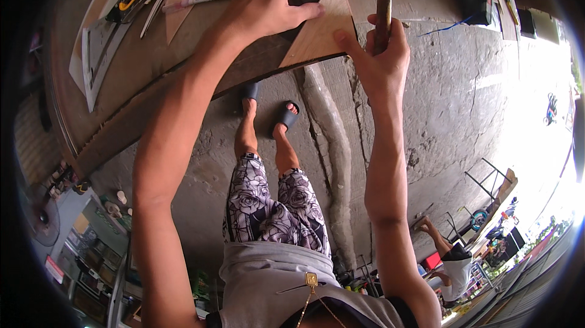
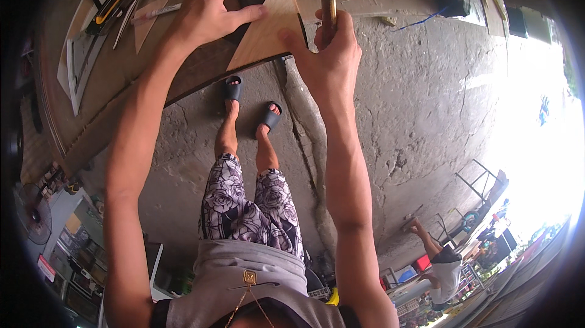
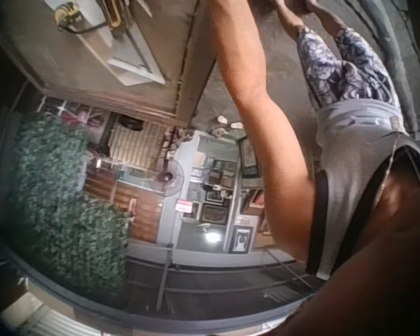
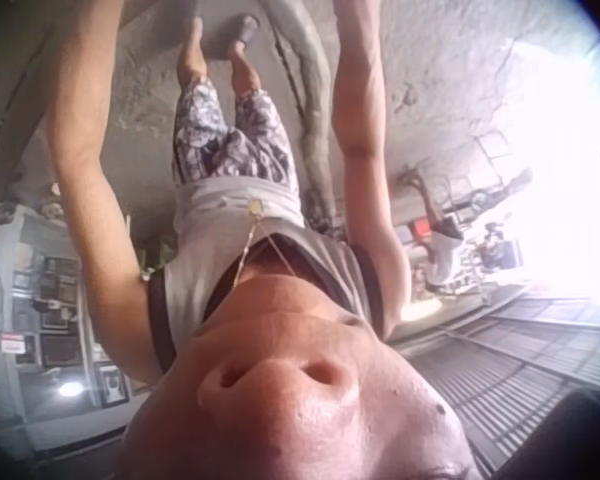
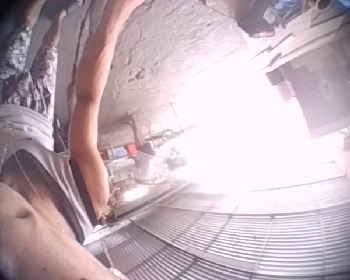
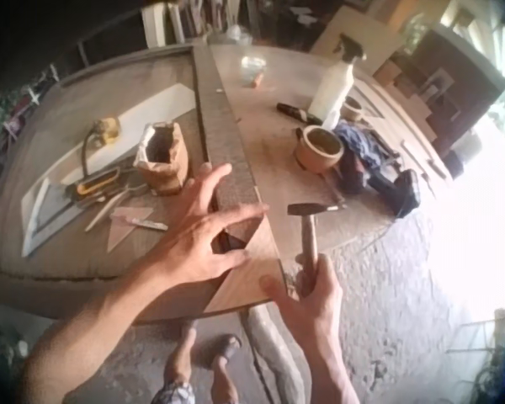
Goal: The person measures and cuts a piece of plywood using a utility knife and ruler, then retrieves a hammer and nails. They nail a triangular wooden piece to a larger board on the workbench, repeatedly hammering nails into the wood.
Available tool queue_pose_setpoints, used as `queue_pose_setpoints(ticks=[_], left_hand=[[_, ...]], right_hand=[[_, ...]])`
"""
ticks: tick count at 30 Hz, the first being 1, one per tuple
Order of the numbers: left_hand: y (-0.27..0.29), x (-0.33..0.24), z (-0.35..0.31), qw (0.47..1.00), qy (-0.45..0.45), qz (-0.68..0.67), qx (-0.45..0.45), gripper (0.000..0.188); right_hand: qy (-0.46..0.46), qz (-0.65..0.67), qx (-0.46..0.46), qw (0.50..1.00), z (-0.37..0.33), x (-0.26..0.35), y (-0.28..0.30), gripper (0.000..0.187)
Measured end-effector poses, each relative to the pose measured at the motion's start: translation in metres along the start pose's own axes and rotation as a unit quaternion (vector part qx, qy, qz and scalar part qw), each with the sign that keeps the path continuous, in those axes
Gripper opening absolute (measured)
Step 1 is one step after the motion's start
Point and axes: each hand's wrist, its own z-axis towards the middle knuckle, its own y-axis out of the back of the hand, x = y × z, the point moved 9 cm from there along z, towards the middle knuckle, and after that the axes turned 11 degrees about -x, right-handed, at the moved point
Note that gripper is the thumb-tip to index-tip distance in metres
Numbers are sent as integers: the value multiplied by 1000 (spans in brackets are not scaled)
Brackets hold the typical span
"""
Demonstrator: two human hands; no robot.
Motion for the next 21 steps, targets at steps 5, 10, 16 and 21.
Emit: queue_pose_setpoints(ticks=[5, 10, 16, 21], left_hand=[[-24, 24, -3, 995, 26, -43, 90, 39], [-26, 27, -5, 994, 10, -53, 95, 42], [-28, 29, -6, 991, 36, -87, 93, 43], [-29, 31, -4, 993, 18, -93, 72, 53]], right_hand=[[-13, -6, 0, 1000, 0, -2, 2, 56], [11, 24, -5, 1000, -11, 3, 10, 41], [-61, 148, 47, 986, -50, -7, 28, 37], [-156, 212, 70, 962, -40, -21, 27, 44]])
